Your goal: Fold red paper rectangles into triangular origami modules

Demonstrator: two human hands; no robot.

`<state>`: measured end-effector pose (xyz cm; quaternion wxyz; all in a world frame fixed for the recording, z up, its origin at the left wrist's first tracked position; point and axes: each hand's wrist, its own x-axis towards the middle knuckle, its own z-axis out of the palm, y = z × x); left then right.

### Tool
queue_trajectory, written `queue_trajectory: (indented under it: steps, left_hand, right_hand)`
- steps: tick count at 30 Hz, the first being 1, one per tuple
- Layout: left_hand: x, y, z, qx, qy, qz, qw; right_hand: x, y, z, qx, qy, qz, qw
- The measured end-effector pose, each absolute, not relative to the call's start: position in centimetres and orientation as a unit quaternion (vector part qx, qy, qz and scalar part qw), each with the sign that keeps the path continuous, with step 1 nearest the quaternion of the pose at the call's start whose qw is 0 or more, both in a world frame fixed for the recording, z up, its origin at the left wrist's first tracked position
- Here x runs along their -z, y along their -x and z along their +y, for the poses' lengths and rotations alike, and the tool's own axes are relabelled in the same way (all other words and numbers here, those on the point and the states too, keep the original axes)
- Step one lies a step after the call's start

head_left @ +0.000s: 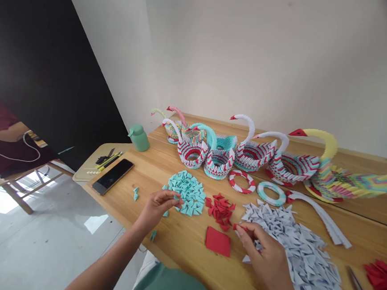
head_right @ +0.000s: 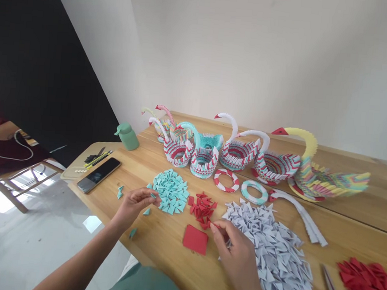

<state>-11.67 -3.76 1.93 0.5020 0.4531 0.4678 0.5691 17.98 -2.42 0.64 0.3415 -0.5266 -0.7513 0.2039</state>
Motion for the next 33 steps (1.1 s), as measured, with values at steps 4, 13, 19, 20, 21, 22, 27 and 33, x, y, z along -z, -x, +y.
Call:
queue_trajectory:
  steps: [4, 13, 19, 20, 21, 22, 27, 33]
  left_hand:
    - [-1.7, 11.5, -2.8, -0.578, -0.452, 0.463, 0.498]
    - [-0.8, 11.5, -1.8, -0.577, -0.479, 0.465, 0.472]
    - [-1.4, 12.1, -1.1, -0.547, -0.504, 0.491, 0.453]
    - [-1.5, 12.3, -1.0, -0.544, -0.510, 0.499, 0.441]
    - [-1.6, 12.4, -0.8, -0.542, -0.517, 0.507, 0.427]
    - [-1.6, 12.5, -0.7, -0.540, -0.523, 0.514, 0.412]
    - [-1.3, 12.7, -0.2, -0.550, -0.544, 0.519, 0.364]
    - [-0.9, 12.8, 1.0, -0.531, -0.536, 0.542, 0.369]
  right_hand:
    - [-0.8, -17.8, -2.5, -0.205, 0.534, -0.746, 0.341]
    - [-1.1, -17.3, -2.7, -0.217, 0.548, -0.722, 0.361]
    - [-1.0, -17.4, -2.7, -0.228, 0.552, -0.719, 0.356]
    - [-1.0, -17.4, -2.7, -0.228, 0.553, -0.718, 0.356]
    - [-1.0, -17.4, -2.7, -0.227, 0.553, -0.718, 0.355]
    - [-0.9, -17.4, -2.7, -0.227, 0.553, -0.719, 0.355]
    - [-1.0, -17.4, -2.7, -0.220, 0.551, -0.723, 0.353]
    - [-1.0, -17.5, -2.6, -0.217, 0.541, -0.735, 0.345]
